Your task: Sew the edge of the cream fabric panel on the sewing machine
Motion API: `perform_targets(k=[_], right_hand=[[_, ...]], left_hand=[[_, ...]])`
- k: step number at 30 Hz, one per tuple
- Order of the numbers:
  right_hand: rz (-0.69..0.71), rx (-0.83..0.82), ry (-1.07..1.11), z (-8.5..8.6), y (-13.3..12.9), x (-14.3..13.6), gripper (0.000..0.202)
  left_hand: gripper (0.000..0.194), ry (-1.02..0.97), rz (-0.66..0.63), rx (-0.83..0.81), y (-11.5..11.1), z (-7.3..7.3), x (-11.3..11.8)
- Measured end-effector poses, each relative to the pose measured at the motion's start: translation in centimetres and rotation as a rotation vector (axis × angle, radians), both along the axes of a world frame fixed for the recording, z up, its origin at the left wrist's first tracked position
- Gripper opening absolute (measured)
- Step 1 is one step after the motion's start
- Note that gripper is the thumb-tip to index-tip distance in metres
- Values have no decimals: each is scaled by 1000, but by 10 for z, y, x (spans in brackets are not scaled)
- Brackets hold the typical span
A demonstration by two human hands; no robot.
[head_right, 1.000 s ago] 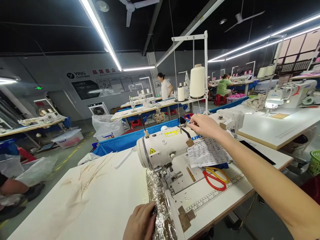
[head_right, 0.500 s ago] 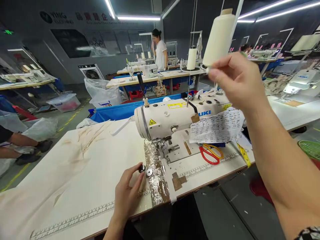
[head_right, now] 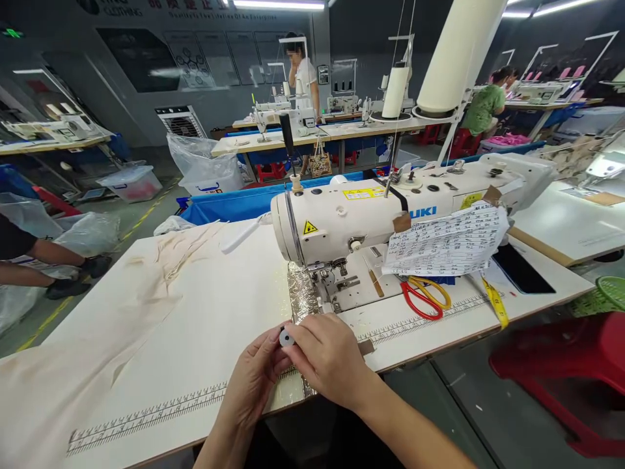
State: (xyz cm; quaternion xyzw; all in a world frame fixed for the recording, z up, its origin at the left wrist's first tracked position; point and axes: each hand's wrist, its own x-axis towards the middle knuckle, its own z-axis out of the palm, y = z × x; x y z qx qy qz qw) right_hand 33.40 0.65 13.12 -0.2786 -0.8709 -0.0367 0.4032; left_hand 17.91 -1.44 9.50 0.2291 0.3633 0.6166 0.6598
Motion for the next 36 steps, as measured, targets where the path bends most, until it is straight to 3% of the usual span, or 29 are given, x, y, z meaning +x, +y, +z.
perform_targets(k=[6,14,23,28,32,36], right_hand=[[-8,-30,-12,-6,-2,12,18],[92,25,49,-9,-3,13,22],[76,141,75,-18,-7,12,31],[82,17,127,-4,-18,16,35],[11,-202,191,14,-22,20,25],[54,-408,198,23,-21,17,14]], left_hand=[[54,63,21,21,3,-8,0],[50,313,-15,184,-8,-14,0],[40,359,2,248,-16,-15,9],[33,440,135,302,-25,-14,15],[43,514,176,339,-32,-11,20],[45,525,262,367,-36,-7,28]])
